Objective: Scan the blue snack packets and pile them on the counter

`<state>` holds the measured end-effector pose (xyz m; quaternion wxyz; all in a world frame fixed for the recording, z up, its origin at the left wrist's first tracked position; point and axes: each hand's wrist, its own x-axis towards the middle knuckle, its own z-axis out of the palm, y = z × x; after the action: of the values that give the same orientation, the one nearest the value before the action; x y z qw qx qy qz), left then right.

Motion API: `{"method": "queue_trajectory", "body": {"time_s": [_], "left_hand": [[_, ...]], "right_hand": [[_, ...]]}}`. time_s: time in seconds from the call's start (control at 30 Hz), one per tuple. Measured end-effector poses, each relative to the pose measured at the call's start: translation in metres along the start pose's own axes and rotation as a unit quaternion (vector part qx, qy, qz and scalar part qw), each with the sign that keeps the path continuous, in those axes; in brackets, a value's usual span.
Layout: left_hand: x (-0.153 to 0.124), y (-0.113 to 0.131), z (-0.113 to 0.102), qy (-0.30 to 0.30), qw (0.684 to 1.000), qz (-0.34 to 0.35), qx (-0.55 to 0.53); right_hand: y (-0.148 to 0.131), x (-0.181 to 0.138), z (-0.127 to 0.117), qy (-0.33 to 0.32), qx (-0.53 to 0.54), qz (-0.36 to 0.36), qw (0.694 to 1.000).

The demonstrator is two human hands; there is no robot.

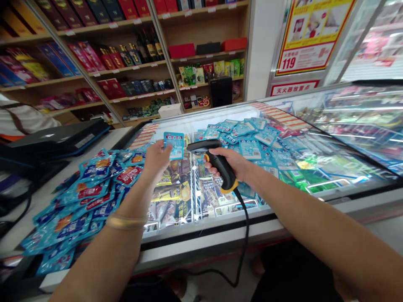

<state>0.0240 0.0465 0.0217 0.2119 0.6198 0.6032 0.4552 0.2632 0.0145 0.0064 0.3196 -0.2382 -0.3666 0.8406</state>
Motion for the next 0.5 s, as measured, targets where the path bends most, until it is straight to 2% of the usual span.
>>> {"method": "queue_trajectory", "body": {"time_s": [0.1,0.2,0.27,0.4,0.5], "left_hand": [[0.004,0.009,-0.034,0.043,0.973,0.068,0.214],[0.004,0.008,-0.066,0.058,0.932,0.068,0.350],[0.002,-0.001,-0.080,0.033,0.905,0.051,0.420],[-0.007,-0.023,-0.089,-0.076,0.851,0.019,0.519],[-0.012,-0.030,-0.090,-0.094,0.845,0.039,0.526]], "right_hand": [[0.006,0.012,0.013,-0.002,0.014,0.008,1.000],[0.012,0.027,0.028,-0.002,0.022,0.018,1.000],[0.017,0.038,0.040,-0.002,0.029,0.023,0.999],[0.032,0.056,0.059,-0.005,0.030,0.061,0.998],[0.043,0.061,0.064,-0.013,0.026,0.089,0.996]]}}
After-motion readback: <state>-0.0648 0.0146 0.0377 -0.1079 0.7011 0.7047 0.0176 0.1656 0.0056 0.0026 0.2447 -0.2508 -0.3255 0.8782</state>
